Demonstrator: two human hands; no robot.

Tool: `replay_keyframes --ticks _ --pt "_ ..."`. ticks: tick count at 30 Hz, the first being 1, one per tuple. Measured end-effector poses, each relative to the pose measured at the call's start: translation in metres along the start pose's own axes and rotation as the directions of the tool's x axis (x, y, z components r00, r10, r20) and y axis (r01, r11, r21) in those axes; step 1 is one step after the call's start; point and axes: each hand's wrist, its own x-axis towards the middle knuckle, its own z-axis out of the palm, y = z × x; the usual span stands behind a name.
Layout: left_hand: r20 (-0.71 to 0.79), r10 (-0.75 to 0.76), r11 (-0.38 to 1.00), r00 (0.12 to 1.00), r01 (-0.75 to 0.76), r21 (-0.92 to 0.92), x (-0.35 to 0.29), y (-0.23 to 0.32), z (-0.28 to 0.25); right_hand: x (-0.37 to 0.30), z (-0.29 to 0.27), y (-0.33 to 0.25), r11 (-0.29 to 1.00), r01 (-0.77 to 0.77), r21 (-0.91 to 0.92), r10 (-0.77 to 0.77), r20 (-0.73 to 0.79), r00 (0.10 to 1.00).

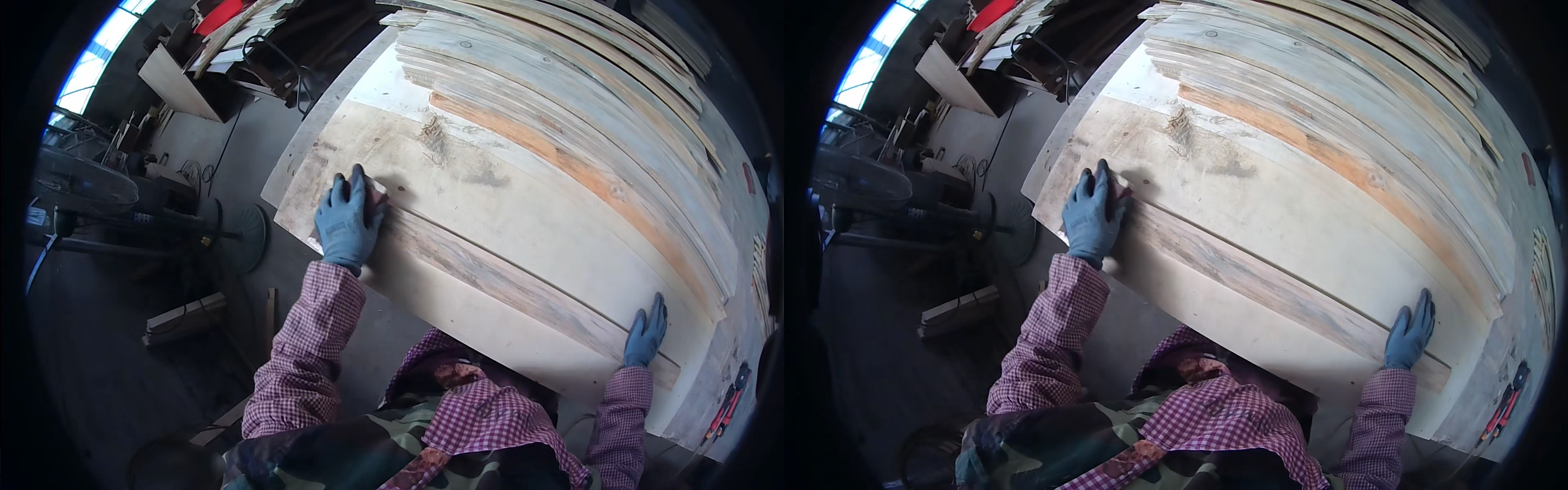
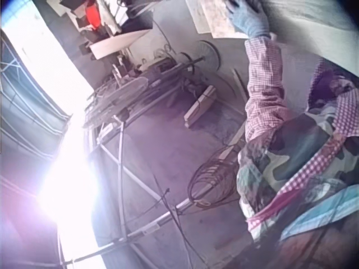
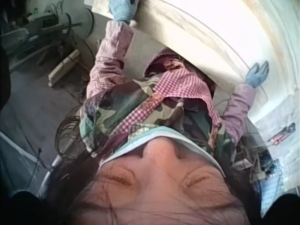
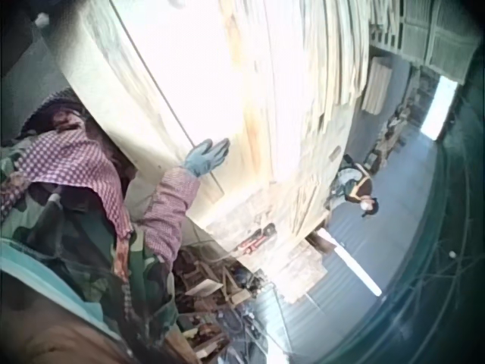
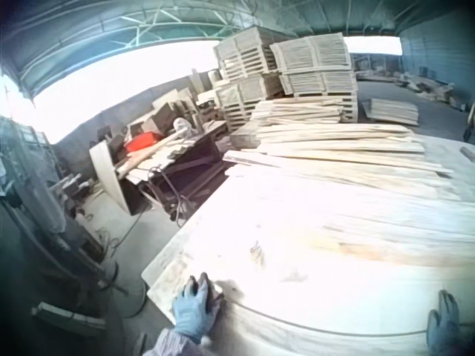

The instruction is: The person sands a wooden plank with a sanding block, moving it back and forth along the surface. They periodically lift and reposition the plank to access different areas, continuing the sanding process throughout the clip.

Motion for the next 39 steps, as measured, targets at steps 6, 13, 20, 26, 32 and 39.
replay_keyframes --ticks 6,13,20,26,32,39 --pt "0.003 -0.346 0.935 0.938 0.345 0.083 0.039 -0.061 0.006 0.004 0.009 -0.006 1.000 0.007 0.024 -0.007 -0.012 1.000" --pt "0.004 0.180 0.965 0.984 -0.176 -0.197 -0.079 0.083 -0.020 0.000 -0.004 -0.002 0.998 -0.057 0.035 0.056 0.039 0.998" --pt "-0.025 -0.210 0.975 0.977 0.211 0.066 0.008 -0.065 -0.009 0.002 -0.002 0.001 0.999 -0.028 0.021 0.027 0.035 0.999" --pt "-0.107 -0.179 0.983 0.978 0.183 0.029 -0.036 -0.011 -0.001 0.002 -0.001 -0.007 0.999 -0.043 0.031 0.042 0.018 0.999" --pt "-0.036 0.047 0.989 0.998 -0.052 -0.137 -0.073 0.030 -0.020 0.002 -0.003 0.002 0.998 -0.059 0.039 0.057 0.038 0.998" --pt "-0.045 -0.364 0.918 0.930 0.366 0.151 0.014 -0.068 0.002 0.002 0.004 0.000 0.998 -0.039 0.047 0.038 0.020 0.999"
